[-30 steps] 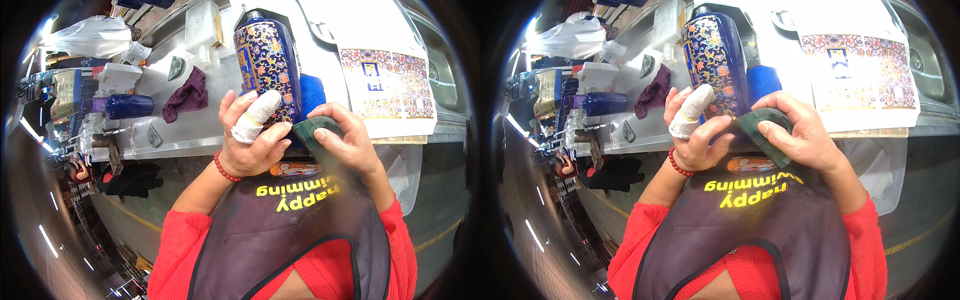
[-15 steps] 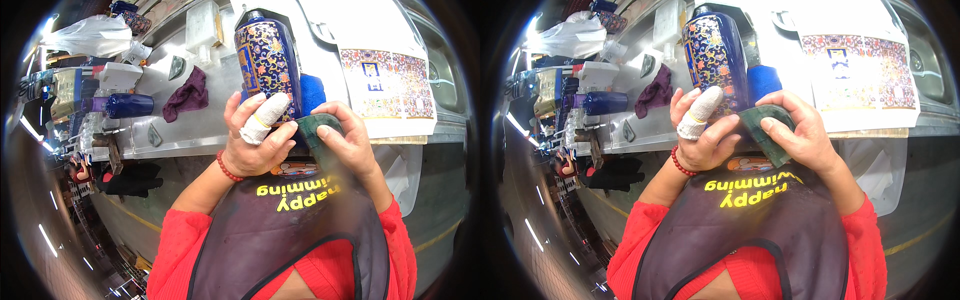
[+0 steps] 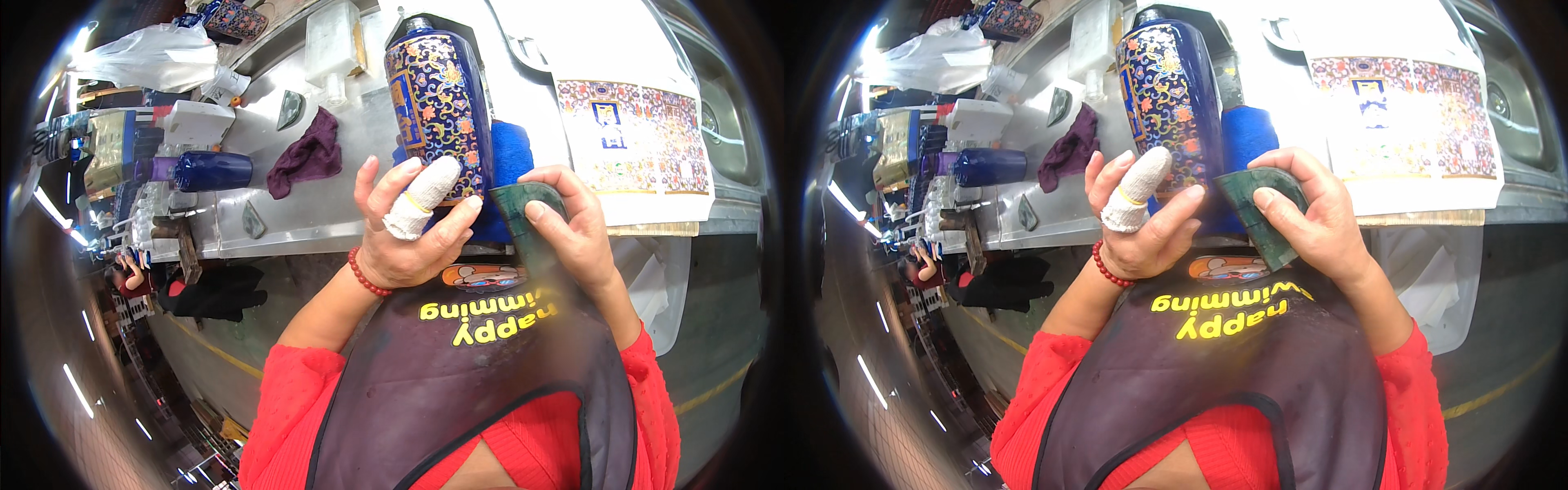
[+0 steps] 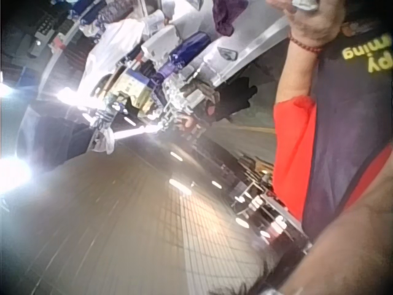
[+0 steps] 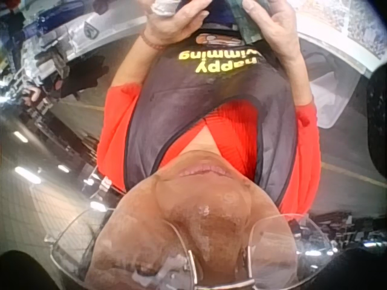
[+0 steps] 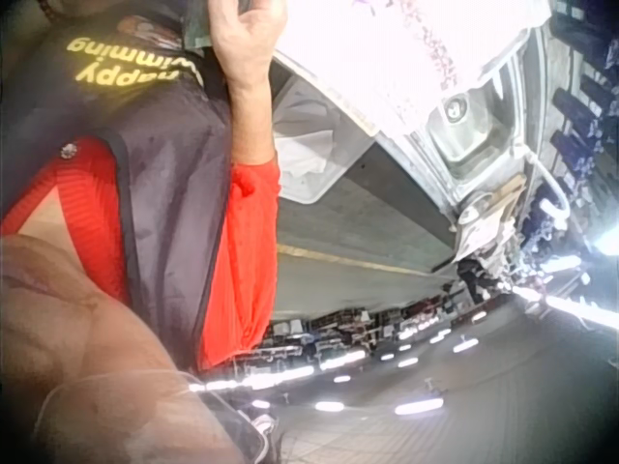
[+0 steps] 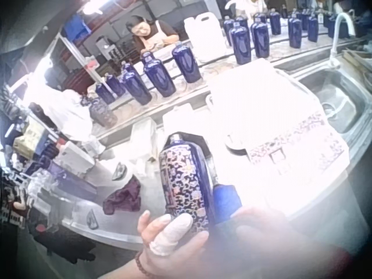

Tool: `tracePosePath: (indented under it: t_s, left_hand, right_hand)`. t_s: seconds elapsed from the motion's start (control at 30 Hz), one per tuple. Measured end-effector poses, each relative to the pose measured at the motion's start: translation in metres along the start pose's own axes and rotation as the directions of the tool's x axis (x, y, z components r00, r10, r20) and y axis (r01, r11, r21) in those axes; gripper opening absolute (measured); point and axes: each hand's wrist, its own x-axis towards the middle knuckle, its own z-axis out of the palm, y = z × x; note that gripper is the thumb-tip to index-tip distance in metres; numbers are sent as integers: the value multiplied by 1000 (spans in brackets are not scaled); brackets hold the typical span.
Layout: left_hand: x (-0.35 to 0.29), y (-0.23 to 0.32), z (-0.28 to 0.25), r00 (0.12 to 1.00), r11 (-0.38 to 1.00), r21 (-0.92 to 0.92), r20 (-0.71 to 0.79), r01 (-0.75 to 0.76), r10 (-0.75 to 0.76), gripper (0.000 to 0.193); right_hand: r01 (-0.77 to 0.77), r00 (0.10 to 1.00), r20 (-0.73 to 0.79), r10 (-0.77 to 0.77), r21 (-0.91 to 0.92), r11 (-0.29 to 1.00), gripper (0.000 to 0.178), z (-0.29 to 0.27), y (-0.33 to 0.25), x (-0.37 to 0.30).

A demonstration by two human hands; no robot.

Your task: The person applies decorative stickers to a blue cylindrical container, smoothing each piece with a green tool and rotating the container to cover multiple sides. The person repeatedly wipes the surface and adjusts the container's position on a blue cloth.

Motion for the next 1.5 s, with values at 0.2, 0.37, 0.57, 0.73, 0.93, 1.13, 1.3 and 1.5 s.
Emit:
tracePosePath:
  t_s: [0.2, 0.37, 0.57, 0.73, 0.93, 1.13, 1.3, 1.5]
  left_hand:
    - [0, 2, 4, 1000, 999, -40, -7, 7, -7, 34]
    - [-9, -6, 4, 996, 997, -71, -86, 27, -33, 31]
    - [-17, -8, 10, 995, 1000, -1, -99, 11, -11, 33]
    - [-12, -7, 9, 996, 998, 63, -84, -24, 30, 34]
    - [-15, -1, 13, 993, 993, 30, -37, -111, 112, 36]
    - [-17, -26, 22, 941, 929, -193, -63, 317, -334, 81]
    - [-18, -28, 9, 962, 962, 12, 28, 271, -271, 88]
    - [-11, -29, 15, 943, 936, -132, -22, 327, -332, 95]
  right_hand:
    - [-48, 998, -46, 48, 12, 999, 27, 2, -5, 0]
    - [134, 986, -106, -130, 37, 990, 27, 26, -8, 8]
    - [277, 927, -156, -342, -331, 902, 26, 32, 1, 14]
    - [257, 917, -188, -352, -397, 881, 26, 24, 6, 10]
    - [235, 915, -244, -322, -326, 916, 24, 18, -4, 14]
    - [692, 549, 371, -749, -705, 158, 32, 23, -28, 27]
    - [760, 509, 533, -676, -647, 62, 27, 24, -42, 26]
    - [789, 546, 556, -626, -594, 160, 29, 26, -47, 25]
